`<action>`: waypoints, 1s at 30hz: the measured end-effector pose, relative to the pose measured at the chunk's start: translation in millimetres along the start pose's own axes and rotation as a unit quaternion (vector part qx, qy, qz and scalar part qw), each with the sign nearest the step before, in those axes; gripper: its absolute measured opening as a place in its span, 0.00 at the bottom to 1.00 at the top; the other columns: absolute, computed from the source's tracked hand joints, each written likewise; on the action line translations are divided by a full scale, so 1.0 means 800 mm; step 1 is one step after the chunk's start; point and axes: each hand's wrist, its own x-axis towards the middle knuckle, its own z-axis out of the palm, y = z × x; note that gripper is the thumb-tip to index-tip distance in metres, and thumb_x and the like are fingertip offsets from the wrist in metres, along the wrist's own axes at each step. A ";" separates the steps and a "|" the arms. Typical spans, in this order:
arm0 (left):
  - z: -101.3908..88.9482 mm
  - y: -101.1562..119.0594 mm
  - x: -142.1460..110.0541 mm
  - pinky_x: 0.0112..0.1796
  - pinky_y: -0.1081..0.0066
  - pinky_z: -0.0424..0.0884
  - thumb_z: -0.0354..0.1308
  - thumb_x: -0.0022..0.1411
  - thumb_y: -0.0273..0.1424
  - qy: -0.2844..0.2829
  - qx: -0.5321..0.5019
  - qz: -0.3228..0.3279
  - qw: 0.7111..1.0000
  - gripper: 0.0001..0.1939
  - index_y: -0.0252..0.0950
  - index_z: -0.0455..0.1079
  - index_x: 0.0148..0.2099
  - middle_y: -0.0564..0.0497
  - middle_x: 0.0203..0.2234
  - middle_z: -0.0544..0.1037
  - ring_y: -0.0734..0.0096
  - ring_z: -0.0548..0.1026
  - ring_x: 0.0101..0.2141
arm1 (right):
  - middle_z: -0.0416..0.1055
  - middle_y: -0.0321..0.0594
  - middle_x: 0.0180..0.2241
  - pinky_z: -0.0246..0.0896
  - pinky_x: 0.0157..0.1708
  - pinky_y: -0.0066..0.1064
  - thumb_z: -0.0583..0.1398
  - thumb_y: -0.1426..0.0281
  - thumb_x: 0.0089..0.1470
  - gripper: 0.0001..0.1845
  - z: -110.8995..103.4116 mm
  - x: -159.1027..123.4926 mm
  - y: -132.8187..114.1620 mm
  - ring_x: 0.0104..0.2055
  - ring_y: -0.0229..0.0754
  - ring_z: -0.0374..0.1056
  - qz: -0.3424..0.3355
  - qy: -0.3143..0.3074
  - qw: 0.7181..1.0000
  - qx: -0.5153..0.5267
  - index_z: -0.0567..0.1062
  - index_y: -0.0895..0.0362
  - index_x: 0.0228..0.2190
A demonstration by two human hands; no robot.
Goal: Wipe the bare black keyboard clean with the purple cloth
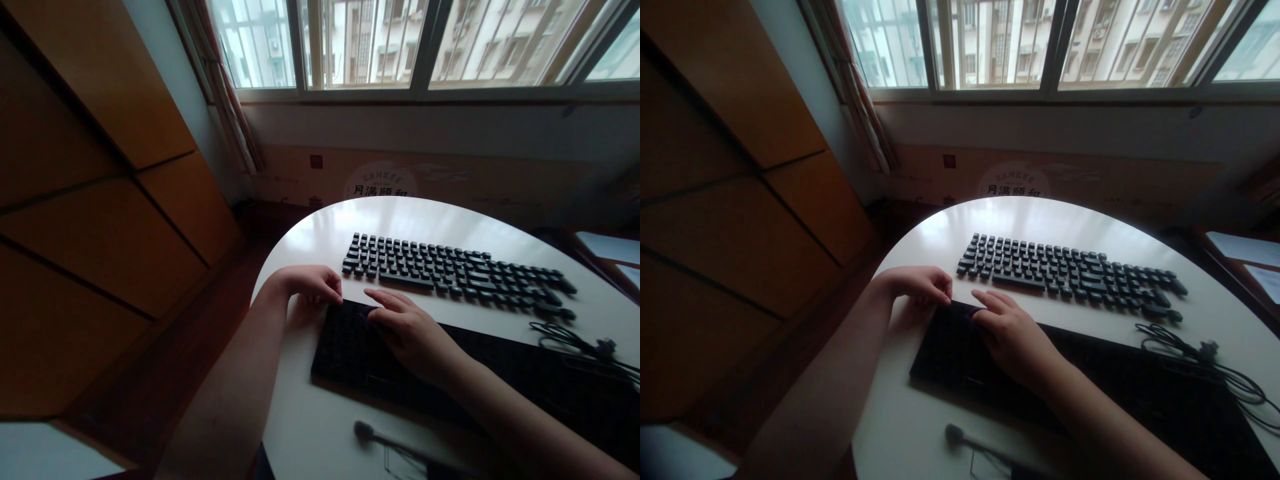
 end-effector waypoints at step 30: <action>-0.004 0.000 0.003 0.22 0.76 0.66 0.69 0.50 0.42 -0.008 -0.002 -0.012 1.000 0.19 0.36 0.73 0.40 0.56 0.20 0.72 0.72 0.72 0.22 | 0.73 0.38 0.31 0.64 0.31 0.32 0.60 0.66 0.62 0.08 -0.064 -0.032 -0.010 0.30 0.41 0.69 0.120 -0.056 0.987 0.089 0.78 0.53 0.32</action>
